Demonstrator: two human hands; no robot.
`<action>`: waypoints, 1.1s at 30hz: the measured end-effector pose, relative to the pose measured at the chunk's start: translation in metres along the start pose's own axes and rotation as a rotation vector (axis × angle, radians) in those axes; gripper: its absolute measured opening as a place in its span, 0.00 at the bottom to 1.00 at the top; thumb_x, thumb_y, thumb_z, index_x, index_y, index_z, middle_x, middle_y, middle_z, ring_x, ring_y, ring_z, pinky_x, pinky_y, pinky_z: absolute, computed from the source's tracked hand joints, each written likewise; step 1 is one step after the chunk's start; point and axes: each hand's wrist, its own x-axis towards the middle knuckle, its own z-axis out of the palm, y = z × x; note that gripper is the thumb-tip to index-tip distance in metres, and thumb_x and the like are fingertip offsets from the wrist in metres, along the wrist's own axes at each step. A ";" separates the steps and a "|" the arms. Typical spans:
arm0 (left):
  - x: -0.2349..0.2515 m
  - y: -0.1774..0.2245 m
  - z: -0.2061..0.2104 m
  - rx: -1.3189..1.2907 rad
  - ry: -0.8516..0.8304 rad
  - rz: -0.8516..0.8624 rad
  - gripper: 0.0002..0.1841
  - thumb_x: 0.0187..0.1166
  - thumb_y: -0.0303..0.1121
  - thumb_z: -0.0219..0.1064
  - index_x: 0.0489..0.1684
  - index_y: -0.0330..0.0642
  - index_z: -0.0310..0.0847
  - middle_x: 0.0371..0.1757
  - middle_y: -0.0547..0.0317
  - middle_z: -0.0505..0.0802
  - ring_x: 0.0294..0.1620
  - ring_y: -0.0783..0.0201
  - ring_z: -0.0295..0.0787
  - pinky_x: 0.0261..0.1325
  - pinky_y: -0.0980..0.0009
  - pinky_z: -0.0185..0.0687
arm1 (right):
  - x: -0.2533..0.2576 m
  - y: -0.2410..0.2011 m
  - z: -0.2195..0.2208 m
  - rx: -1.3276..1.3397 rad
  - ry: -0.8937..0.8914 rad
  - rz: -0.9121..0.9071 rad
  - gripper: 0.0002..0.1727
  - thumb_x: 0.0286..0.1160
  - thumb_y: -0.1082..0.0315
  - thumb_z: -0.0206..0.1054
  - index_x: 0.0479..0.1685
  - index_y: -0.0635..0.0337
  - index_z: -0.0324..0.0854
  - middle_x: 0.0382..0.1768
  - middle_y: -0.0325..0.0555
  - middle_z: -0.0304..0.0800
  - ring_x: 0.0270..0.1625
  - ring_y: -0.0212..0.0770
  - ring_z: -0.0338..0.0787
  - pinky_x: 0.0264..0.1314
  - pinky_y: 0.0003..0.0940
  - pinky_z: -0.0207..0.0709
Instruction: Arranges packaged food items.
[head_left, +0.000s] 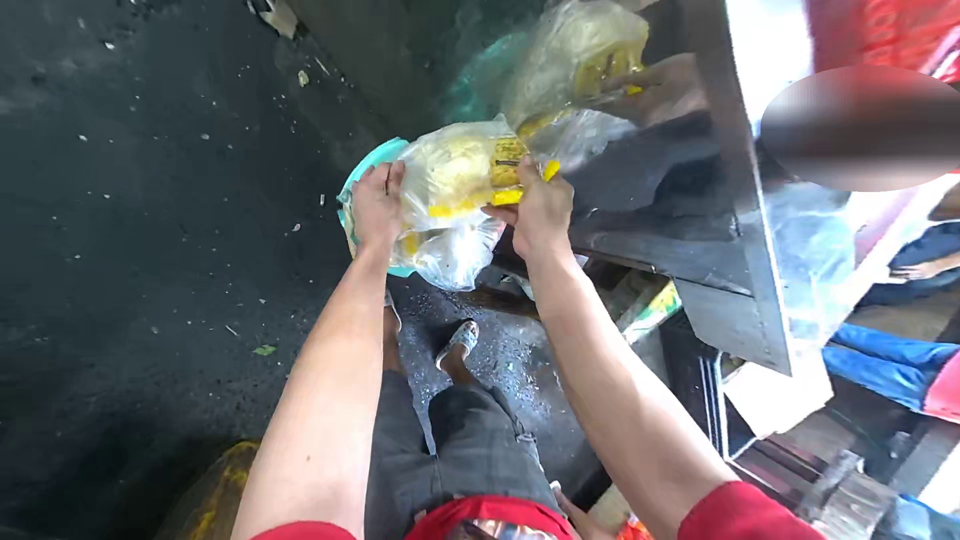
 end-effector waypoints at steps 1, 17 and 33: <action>0.001 0.002 0.002 0.019 0.012 0.008 0.25 0.94 0.50 0.49 0.55 0.38 0.88 0.53 0.43 0.93 0.63 0.47 0.88 0.77 0.42 0.68 | -0.007 0.001 -0.010 0.000 -0.001 -0.017 0.21 0.91 0.53 0.59 0.57 0.66 0.78 0.43 0.56 0.92 0.34 0.50 0.97 0.34 0.49 0.96; 0.011 0.013 0.013 0.443 -0.131 -0.069 0.29 0.87 0.57 0.58 0.77 0.48 0.79 0.77 0.43 0.84 0.89 0.34 0.62 0.81 0.16 0.32 | -0.109 0.045 -0.230 -0.421 -0.210 -0.699 0.15 0.87 0.64 0.61 0.57 0.64 0.90 0.49 0.30 0.97 0.53 0.14 0.91 0.62 0.17 0.85; -0.282 0.116 0.065 -1.063 -0.356 -0.665 0.36 0.92 0.56 0.22 0.74 0.38 0.67 0.56 0.49 0.93 0.54 0.64 0.94 0.52 0.68 0.92 | -0.178 0.091 -0.254 -0.826 -0.602 -1.011 0.26 0.66 0.69 0.71 0.68 0.39 0.88 0.73 0.50 0.87 0.65 0.56 0.92 0.50 0.47 0.92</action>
